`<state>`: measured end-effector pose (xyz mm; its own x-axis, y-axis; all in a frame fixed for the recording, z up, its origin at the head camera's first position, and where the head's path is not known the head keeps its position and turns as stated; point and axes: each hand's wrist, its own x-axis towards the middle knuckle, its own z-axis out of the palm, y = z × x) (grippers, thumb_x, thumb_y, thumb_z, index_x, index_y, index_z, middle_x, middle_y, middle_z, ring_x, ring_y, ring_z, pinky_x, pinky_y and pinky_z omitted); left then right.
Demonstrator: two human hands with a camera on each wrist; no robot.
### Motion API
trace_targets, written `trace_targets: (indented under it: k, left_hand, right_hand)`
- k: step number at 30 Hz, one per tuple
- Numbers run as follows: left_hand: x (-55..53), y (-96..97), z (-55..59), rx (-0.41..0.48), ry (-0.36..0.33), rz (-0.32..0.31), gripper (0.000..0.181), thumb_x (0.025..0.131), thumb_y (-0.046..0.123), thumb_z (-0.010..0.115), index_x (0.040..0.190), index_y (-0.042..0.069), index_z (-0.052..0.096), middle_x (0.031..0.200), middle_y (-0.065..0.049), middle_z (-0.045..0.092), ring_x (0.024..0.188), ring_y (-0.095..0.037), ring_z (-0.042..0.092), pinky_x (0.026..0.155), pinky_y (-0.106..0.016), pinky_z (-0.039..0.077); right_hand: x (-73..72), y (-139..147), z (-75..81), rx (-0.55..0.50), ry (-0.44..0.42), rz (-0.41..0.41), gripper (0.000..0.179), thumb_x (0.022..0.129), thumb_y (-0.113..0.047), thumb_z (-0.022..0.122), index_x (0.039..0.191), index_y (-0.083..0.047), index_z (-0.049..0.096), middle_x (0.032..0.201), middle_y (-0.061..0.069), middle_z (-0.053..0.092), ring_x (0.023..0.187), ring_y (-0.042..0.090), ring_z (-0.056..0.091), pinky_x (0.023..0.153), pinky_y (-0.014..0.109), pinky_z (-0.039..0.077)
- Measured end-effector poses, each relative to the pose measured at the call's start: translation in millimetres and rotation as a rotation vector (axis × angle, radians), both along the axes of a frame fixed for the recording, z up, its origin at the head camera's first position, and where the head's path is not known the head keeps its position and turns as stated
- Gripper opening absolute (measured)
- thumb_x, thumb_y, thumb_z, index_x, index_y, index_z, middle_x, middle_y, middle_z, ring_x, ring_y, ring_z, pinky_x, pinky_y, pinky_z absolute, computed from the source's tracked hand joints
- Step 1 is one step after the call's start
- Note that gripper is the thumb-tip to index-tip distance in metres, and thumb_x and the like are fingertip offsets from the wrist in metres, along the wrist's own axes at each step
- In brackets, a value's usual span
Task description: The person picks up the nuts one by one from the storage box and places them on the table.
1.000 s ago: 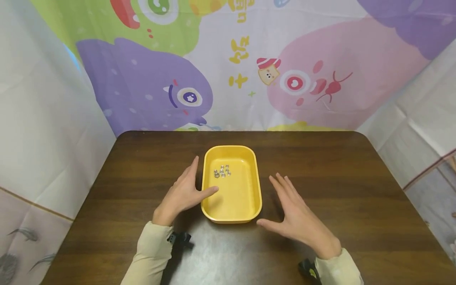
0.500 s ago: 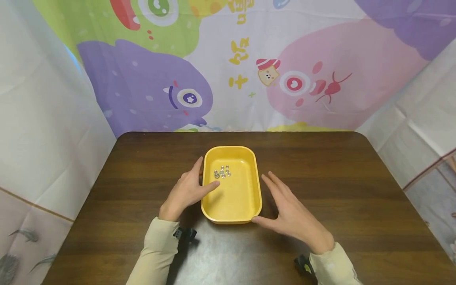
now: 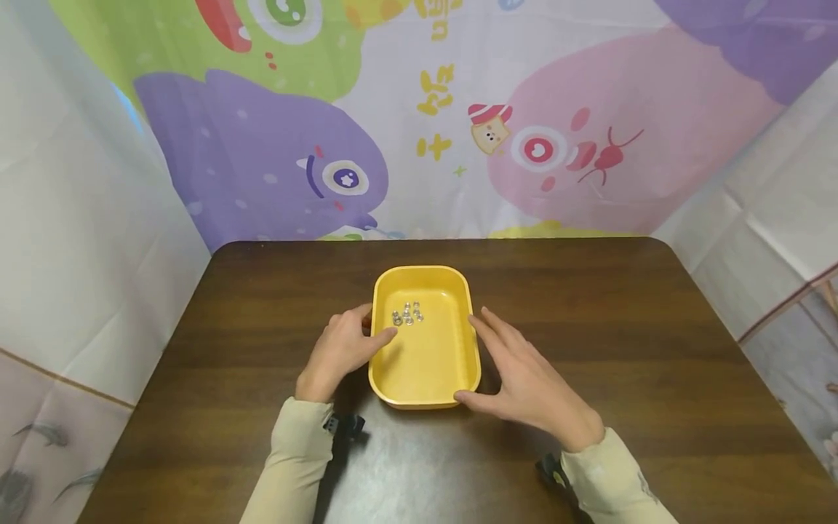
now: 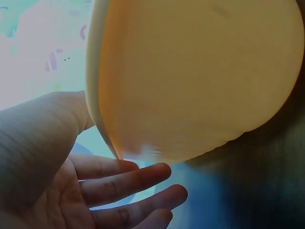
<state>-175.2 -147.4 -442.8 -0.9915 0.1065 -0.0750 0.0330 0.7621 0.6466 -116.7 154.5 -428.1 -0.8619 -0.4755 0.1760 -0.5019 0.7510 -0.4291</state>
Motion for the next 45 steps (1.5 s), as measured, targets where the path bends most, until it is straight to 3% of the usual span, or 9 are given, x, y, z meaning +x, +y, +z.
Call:
trace_targets:
  k: [5, 9, 19, 27, 37, 45]
  left_hand:
    - [-2.8, -3.6, 0.3, -0.054, 0.003, 0.000, 0.043, 0.092, 0.040, 0.073, 0.114, 0.003, 0.069, 0.097, -0.010, 0.073, 0.082, -0.021, 0.067, 0.074, -0.036, 0.056]
    - [-5.8, -8.6, -0.4, -0.080, -0.005, -0.029, 0.032, 0.092, 0.039, 0.073, 0.095, 0.008, 0.067, 0.080, -0.006, 0.066, 0.069, -0.019, 0.059, 0.062, -0.031, 0.049]
    - [-12.7, -12.0, -0.2, -0.090, 0.063, -0.105, 0.033, 0.094, 0.030, 0.068, 0.070, 0.011, 0.057, 0.062, 0.000, 0.049, 0.058, -0.016, 0.047, 0.055, -0.028, 0.036]
    - [-12.3, -11.4, -1.3, -0.086, 0.062, -0.116, 0.033, 0.096, 0.026, 0.063, 0.068, 0.011, 0.055, 0.061, 0.000, 0.047, 0.057, -0.016, 0.046, 0.055, -0.028, 0.035]
    - [-10.4, -9.7, -3.2, -0.069, 0.018, -0.119, 0.034, 0.098, 0.028, 0.062, 0.071, 0.010, 0.056, 0.062, -0.001, 0.047, 0.056, -0.016, 0.046, 0.054, -0.028, 0.036]
    - [-10.7, -9.1, -3.2, -0.062, 0.021, -0.120, 0.033, 0.099, 0.028, 0.063, 0.071, 0.010, 0.056, 0.063, -0.002, 0.047, 0.057, -0.016, 0.046, 0.054, -0.028, 0.036]
  right_hand:
    - [0.3, -0.5, -0.2, 0.005, -0.007, -0.001, 0.109, 0.080, -0.070, 0.074, 0.162, -0.015, 0.028, 0.169, 0.012, 0.025, 0.148, 0.038, 0.039, 0.112, 0.061, 0.040]
    - [0.1, -0.5, 0.0, 0.008, 0.008, 0.003, 0.109, 0.080, -0.070, 0.075, 0.162, -0.015, 0.029, 0.168, 0.013, 0.026, 0.147, 0.040, 0.039, 0.112, 0.063, 0.039]
    - [-3.1, -0.9, 2.2, 0.004, 0.010, -0.003, 0.106, 0.081, -0.067, 0.075, 0.162, -0.016, 0.030, 0.168, 0.014, 0.027, 0.148, 0.040, 0.038, 0.111, 0.063, 0.040]
    - [-9.9, 1.0, 8.2, 0.007, 0.013, -0.036, 0.093, 0.088, -0.050, 0.078, 0.160, -0.011, 0.033, 0.166, 0.018, 0.030, 0.146, 0.042, 0.040, 0.109, 0.061, 0.044]
    - [-22.2, -0.7, 20.3, -0.009, 0.143, -0.049, 0.072, 0.094, -0.035, 0.075, 0.152, -0.003, 0.045, 0.155, 0.024, 0.045, 0.142, 0.042, 0.045, 0.113, 0.058, 0.040]
    - [-39.5, -4.4, 27.3, -0.031, 0.088, -0.056, 0.070, 0.097, -0.036, 0.072, 0.152, -0.005, 0.044, 0.156, 0.022, 0.044, 0.144, 0.040, 0.043, 0.114, 0.056, 0.040]
